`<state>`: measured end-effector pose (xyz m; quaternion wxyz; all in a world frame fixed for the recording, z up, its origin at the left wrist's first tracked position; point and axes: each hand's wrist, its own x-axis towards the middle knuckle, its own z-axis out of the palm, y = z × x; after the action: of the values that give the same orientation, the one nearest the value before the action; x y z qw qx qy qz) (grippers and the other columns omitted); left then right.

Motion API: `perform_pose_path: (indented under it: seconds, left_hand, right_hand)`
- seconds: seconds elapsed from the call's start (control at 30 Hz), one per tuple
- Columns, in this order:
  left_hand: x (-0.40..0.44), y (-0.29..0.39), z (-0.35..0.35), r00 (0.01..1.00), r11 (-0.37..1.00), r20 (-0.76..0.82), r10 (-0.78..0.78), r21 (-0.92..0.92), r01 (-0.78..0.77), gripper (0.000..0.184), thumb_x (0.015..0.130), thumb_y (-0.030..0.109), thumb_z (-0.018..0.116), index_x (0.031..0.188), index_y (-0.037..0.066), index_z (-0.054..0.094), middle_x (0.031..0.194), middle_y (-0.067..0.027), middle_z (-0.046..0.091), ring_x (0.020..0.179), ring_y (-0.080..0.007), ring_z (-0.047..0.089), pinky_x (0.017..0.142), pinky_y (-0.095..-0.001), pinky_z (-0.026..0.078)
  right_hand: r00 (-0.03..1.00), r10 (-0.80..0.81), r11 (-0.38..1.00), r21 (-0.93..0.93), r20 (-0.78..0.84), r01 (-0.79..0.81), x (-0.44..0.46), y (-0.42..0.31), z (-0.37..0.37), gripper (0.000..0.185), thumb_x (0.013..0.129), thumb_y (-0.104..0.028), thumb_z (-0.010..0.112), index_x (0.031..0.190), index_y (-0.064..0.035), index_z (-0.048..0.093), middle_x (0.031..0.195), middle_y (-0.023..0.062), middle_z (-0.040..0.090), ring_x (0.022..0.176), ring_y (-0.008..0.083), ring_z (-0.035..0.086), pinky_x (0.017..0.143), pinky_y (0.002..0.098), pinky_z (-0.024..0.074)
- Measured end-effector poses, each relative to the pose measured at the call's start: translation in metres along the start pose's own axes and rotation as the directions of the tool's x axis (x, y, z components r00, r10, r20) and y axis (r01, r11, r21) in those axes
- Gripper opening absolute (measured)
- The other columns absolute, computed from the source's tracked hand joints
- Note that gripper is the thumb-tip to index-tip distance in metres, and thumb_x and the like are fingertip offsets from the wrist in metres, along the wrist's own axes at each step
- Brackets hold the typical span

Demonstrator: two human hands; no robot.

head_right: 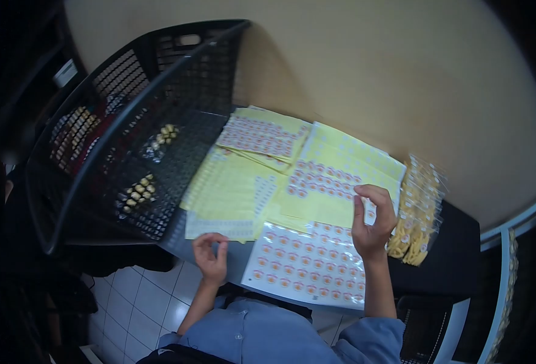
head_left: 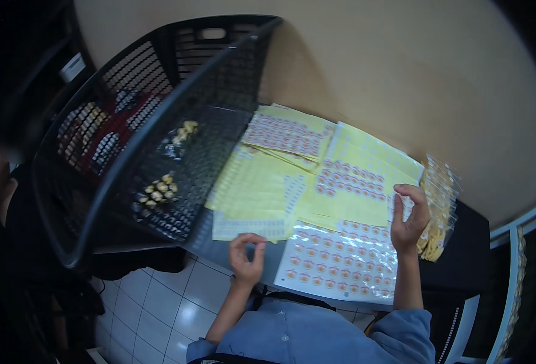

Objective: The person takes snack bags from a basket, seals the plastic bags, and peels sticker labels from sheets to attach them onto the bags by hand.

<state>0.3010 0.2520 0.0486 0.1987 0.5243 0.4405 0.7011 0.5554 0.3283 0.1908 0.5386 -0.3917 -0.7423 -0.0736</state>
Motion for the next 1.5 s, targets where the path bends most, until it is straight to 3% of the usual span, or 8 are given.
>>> perform_pose_path:
  seconds: [0.3, 0.47, 0.57, 0.7, 0.83, 1.07, 1.3, 1.5]
  left_hand:
    - [0.005, 0.022, -0.141, 0.992, 0.940, 0.123, 0.001, 0.338, -0.043, 0.029, 0.067, -0.001, 0.064, 0.090, 0.003, 0.045, 0.068, -0.0072, 0.062, 0.077, -0.0147, 0.058, 0.072, -0.0295, 0.043]
    - [-0.022, 0.009, -0.223, 0.931, 0.876, -0.219, -0.292, 0.330, 0.353, 0.027, 0.077, 0.002, 0.051, 0.104, -0.003, 0.046, 0.082, -0.0114, 0.062, 0.074, -0.0194, 0.060, 0.078, -0.0291, 0.040]
    - [-0.021, 0.010, -0.256, 0.950, 0.900, -0.273, -0.155, 0.356, 0.250, 0.044, 0.075, 0.003, 0.056, 0.114, 0.000, 0.036, 0.083, -0.0114, 0.062, 0.074, -0.0186, 0.058, 0.075, -0.0283, 0.041]
    - [-0.017, 0.015, -0.280, 0.874, 0.866, -0.465, -0.140, 0.371, 0.336, 0.049, 0.071, 0.001, 0.059, 0.114, 0.002, 0.035, 0.090, -0.0107, 0.059, 0.079, -0.0178, 0.055, 0.072, -0.0285, 0.041]
    - [-0.031, 0.011, -0.304, 0.820, 0.815, -0.504, -0.270, 0.334, 0.474, 0.038, 0.074, 0.000, 0.055, 0.109, 0.000, 0.040, 0.089, -0.0121, 0.058, 0.080, -0.0177, 0.055, 0.071, -0.0281, 0.042]
    - [-0.058, 0.013, -0.324, 0.722, 0.723, -0.538, -0.436, 0.267, 0.636, 0.032, 0.078, 0.007, 0.053, 0.107, 0.000, 0.042, 0.090, -0.0116, 0.057, 0.081, -0.0161, 0.054, 0.071, -0.0270, 0.042]
    - [-0.044, -0.004, -0.328, 0.703, 0.665, -0.528, -0.476, 0.307, 0.681, 0.030, 0.077, 0.004, 0.052, 0.106, 0.002, 0.043, 0.091, -0.0103, 0.057, 0.082, -0.0161, 0.054, 0.070, -0.0277, 0.043]
    - [-0.026, -0.011, -0.316, 0.730, 0.709, -0.505, -0.461, 0.285, 0.645, 0.030, 0.076, 0.003, 0.053, 0.105, 0.000, 0.044, 0.090, -0.0106, 0.058, 0.082, -0.0180, 0.055, 0.070, -0.0285, 0.042]
  right_hand:
    - [0.891, -0.450, 0.807, 0.400, -0.061, 0.435, 0.143, -0.138, 0.098, 0.019, 0.076, 0.010, 0.045, 0.087, -0.0025, 0.054, 0.067, 0.0077, 0.055, 0.057, 0.0136, 0.050, 0.054, 0.0232, 0.0397]
    - [0.589, -0.793, 0.602, 0.344, 0.155, 0.720, 0.215, -0.243, 0.171, 0.021, 0.069, 0.006, 0.052, 0.087, -0.0054, 0.056, 0.078, 0.0071, 0.057, 0.069, 0.0210, 0.057, 0.059, 0.0302, 0.0440]
    - [0.323, -0.887, 0.421, 0.288, 0.331, 0.860, 0.228, -0.292, 0.229, 0.019, 0.071, 0.000, 0.052, 0.088, -0.0048, 0.058, 0.081, 0.0096, 0.055, 0.077, 0.0229, 0.058, 0.063, 0.0322, 0.0479]
    - [-0.088, -0.587, 0.390, 0.376, 0.805, 0.840, 0.221, -0.338, 0.301, 0.019, 0.072, -0.007, 0.054, 0.090, -0.0039, 0.056, 0.084, 0.0105, 0.055, 0.079, 0.0254, 0.057, 0.065, 0.0362, 0.0478]
    - [-0.363, -0.201, 0.399, 0.414, 0.910, 0.818, 0.180, -0.348, 0.364, 0.046, 0.062, -0.028, 0.070, 0.097, -0.0032, 0.054, 0.092, 0.0126, 0.056, 0.087, 0.0280, 0.056, 0.073, 0.0371, 0.0473]
    - [-0.387, -0.227, 0.781, 0.404, 0.894, 0.475, 0.082, -0.262, 0.404, 0.121, 0.044, -0.043, 0.079, 0.131, -0.0020, 0.005, 0.122, 0.0203, 0.033, 0.109, 0.0358, 0.040, 0.092, 0.0392, 0.0358]
    - [-0.333, -0.248, 0.785, 0.390, 0.910, 0.481, 0.055, -0.264, 0.396, 0.126, 0.044, -0.038, 0.080, 0.132, -0.0128, -0.006, 0.131, 0.0196, 0.021, 0.121, 0.0334, 0.025, 0.093, 0.0430, 0.0357]
    - [-0.273, -0.292, 0.817, 0.387, 0.917, 0.427, 0.039, -0.263, 0.410, 0.118, 0.051, -0.023, 0.077, 0.132, -0.0118, -0.009, 0.115, 0.0182, 0.038, 0.106, 0.0326, 0.042, 0.084, 0.0397, 0.0411]
